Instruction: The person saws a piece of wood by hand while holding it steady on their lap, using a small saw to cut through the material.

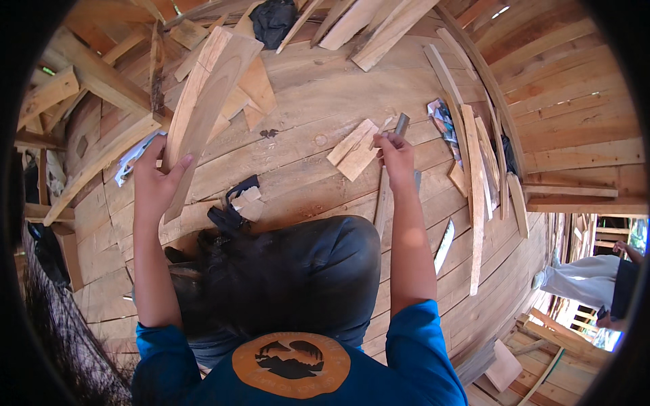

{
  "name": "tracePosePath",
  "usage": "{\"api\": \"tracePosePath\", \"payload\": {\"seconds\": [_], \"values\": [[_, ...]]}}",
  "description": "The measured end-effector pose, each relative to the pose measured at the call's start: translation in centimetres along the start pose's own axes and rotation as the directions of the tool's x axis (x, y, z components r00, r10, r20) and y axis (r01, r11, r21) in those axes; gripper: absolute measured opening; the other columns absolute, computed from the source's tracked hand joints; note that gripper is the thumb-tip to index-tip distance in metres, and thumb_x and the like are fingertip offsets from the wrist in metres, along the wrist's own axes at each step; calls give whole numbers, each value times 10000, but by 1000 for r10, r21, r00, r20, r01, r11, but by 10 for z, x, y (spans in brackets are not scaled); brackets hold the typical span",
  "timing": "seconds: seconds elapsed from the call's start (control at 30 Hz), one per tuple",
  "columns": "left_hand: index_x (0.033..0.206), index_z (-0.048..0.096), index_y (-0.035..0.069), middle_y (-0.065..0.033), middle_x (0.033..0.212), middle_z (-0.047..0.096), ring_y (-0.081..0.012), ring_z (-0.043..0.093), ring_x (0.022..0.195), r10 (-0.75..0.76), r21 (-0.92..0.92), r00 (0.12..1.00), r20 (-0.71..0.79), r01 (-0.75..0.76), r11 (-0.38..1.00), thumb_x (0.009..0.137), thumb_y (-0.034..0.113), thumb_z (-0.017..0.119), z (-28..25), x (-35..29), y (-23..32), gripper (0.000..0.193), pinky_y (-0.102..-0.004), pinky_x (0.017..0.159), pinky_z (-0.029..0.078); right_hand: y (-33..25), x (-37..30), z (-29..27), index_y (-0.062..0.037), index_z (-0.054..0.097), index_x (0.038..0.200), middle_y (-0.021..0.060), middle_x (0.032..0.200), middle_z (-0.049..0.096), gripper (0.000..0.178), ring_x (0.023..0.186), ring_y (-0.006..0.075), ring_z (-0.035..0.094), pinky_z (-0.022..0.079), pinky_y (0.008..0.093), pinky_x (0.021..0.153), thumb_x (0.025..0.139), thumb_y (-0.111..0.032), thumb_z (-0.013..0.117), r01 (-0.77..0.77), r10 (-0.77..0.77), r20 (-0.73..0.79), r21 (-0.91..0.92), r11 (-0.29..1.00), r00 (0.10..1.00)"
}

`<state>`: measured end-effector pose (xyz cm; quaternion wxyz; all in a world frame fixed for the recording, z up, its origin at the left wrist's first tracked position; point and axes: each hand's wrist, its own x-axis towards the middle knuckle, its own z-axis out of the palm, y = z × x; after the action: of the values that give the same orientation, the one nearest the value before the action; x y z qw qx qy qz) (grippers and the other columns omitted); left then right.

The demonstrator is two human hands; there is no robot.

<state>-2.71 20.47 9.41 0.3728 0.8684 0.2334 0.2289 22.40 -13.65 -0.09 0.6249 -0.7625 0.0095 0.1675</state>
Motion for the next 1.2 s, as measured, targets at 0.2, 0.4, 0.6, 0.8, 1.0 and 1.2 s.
{"api": "tracePosePath", "payload": {"seconds": [0.2, 0.4, 0.6, 0.8, 1.0, 1.2], "values": [[899, 564, -29, -155, 747, 587, -197, 541, 669, -109, -98, 994, -7, 107, 989, 758, 128, 756, -18, -23, -20, 285, -308, 626, 471, 20, -10, 15, 33, 667, 922, 86, 719, 656, 420, 660, 181, 636, 506, 317, 579, 787, -353, 762, 3, 67, 115, -520, 854, 991], [920, 565, -17, -170, 754, 588, -234, 560, 638, -131, -114, 990, 54, 136, 984, 744, 155, 771, -9, -23, -51, 321, -309, 592, 474, 130, -83, -54, -29, 555, 1057, 228, 931, 674, 477, 937, 414, 641, 502, 476, 774, 801, -406, 694, -127, 121, -92, -940, 318, 988], [945, 590, 15, -164, 839, 625, -342, 607, 678, -2, -4, 973, 232, 3, 1000, 703, 219, 803, 14, -28, -23, 382, -385, 633, 493, 216, -133, -111, -96, 527, 1107, 256, 980, 665, 371, 958, 445, 629, 482, 532, 800, 890, -395, 558, -277, 152, -232, -761, 587, 961], [942, 608, 68, -85, 864, 615, -314, 631, 824, 218, 63, 909, 355, -256, 965, 724, 294, 767, 22, -42, 2, 352, -401, 678, 503, 182, -137, -104, 38, 565, 991, 303, 888, 643, 301, 878, 475, 618, 486, 518, 774, 877, -238, 526, -170, -170, -301, -830, 531, 938], [945, 629, 71, -94, 875, 626, -318, 634, 850, 270, 68, 905, 329, -308, 949, 702, 278, 780, 22, -49, 5, 353, -408, 692, 502, 77, -189, -120, 2, 523, 999, 86, 672, 549, 220, 505, 178, 555, 455, 315, 412, 874, -147, 420, -269, 187, -269, -310, 912, 945], [993, 653, 67, -132, 923, 663, -351, 640, 858, 111, 212, 970, 216, -157, 964, 687, 255, 806, 2, -38, -24, 391, -421, 725, 503, 29, -238, -114, -3, 534, 1065, 40, 586, 503, 213, 391, 113, 450, 365, 268, 357, 971, -178, 457, -156, 108, -161, -326, 932, 981]]}}
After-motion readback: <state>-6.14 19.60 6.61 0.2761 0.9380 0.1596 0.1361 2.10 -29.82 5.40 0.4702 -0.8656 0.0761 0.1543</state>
